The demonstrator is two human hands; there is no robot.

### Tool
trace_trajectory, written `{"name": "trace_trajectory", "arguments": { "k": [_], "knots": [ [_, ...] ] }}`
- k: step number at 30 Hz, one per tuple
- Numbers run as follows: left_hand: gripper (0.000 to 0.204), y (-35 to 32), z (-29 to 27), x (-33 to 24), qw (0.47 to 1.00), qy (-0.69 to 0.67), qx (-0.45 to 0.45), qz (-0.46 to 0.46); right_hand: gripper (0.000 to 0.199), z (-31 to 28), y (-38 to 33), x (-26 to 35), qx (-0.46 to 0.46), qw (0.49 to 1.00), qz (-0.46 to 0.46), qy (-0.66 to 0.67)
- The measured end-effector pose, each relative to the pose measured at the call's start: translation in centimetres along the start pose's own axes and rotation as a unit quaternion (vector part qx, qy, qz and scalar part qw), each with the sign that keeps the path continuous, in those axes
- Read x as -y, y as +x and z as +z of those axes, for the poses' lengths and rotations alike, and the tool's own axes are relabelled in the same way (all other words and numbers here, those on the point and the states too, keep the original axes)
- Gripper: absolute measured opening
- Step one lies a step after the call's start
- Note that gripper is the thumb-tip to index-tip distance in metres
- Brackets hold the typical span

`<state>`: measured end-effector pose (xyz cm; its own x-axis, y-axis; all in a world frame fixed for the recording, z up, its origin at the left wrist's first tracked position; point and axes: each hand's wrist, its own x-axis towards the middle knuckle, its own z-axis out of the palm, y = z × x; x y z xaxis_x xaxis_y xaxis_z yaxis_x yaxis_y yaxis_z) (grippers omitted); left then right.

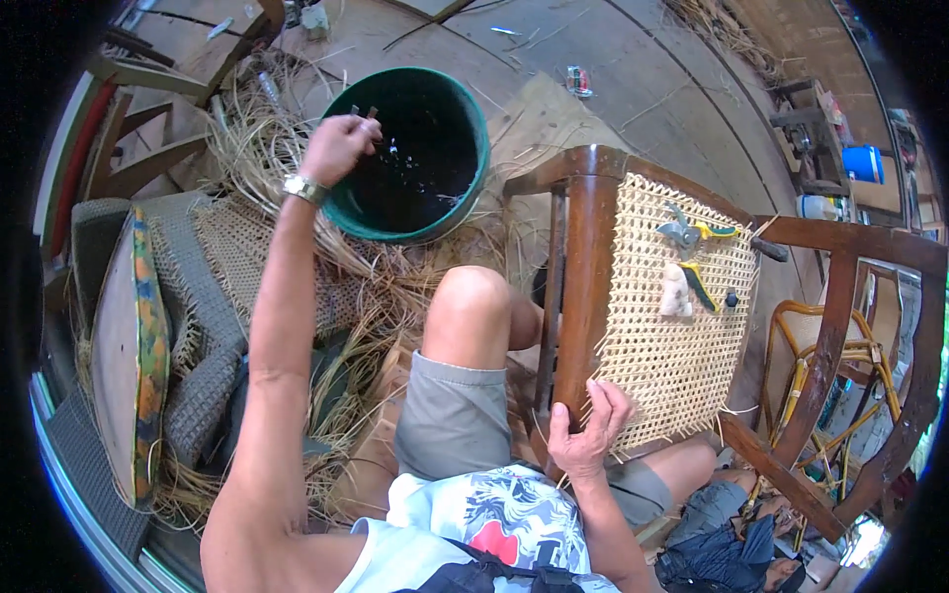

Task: Weaving a chair seat using rattan or bamboo strips.

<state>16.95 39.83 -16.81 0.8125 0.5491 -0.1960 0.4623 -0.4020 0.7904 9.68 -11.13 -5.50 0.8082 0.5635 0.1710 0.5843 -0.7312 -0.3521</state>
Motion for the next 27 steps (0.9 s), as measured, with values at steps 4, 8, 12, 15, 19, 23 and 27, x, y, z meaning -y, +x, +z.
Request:
{"name": "trace_trajectory", "arguments": {
  "k": [4,8,12,15,19,23,27],
  "knots": [
    [0.032,0.1,-6.4,0.7,0.993,-0.026,0.069,-0.091,0.052,0.0,-0.1,0.3,-0.005,1.000,0.006,-0.008],
    [0.031,0.3,-11.9,0.4,0.991,-0.103,-0.081,-0.011,0.050,0.0,-0.1,0.5,-0.012,1.000,0.006,-0.017],
    [0.068,-0.2,-17.0,3.8,0.918,0.142,-0.352,-0.113,0.049,0.2,-0.2,0.4,-0.016,1.000,0.005,-0.021],
    [0.091,-2.8,-12.0,10.4,0.886,-0.122,-0.408,-0.184,0.048,0.3,-0.3,0.4,-0.029,0.999,0.008,-0.011],
    [0.089,-9.9,4.5,19.8,0.914,-0.158,-0.103,-0.360,0.049,0.3,-0.4,0.3,-0.032,0.999,0.001,-0.020],
    [0.083,-13.4,18.8,25.6,0.895,0.008,-0.003,-0.446,0.050,0.2,-0.5,0.2,-0.043,0.999,-0.009,-0.017],
    [0.078,-12.8,23.4,30.4,0.789,0.015,-0.225,-0.571,0.050,0.3,-0.5,0.0,-0.039,0.999,0.001,-0.020]
  ]
}}
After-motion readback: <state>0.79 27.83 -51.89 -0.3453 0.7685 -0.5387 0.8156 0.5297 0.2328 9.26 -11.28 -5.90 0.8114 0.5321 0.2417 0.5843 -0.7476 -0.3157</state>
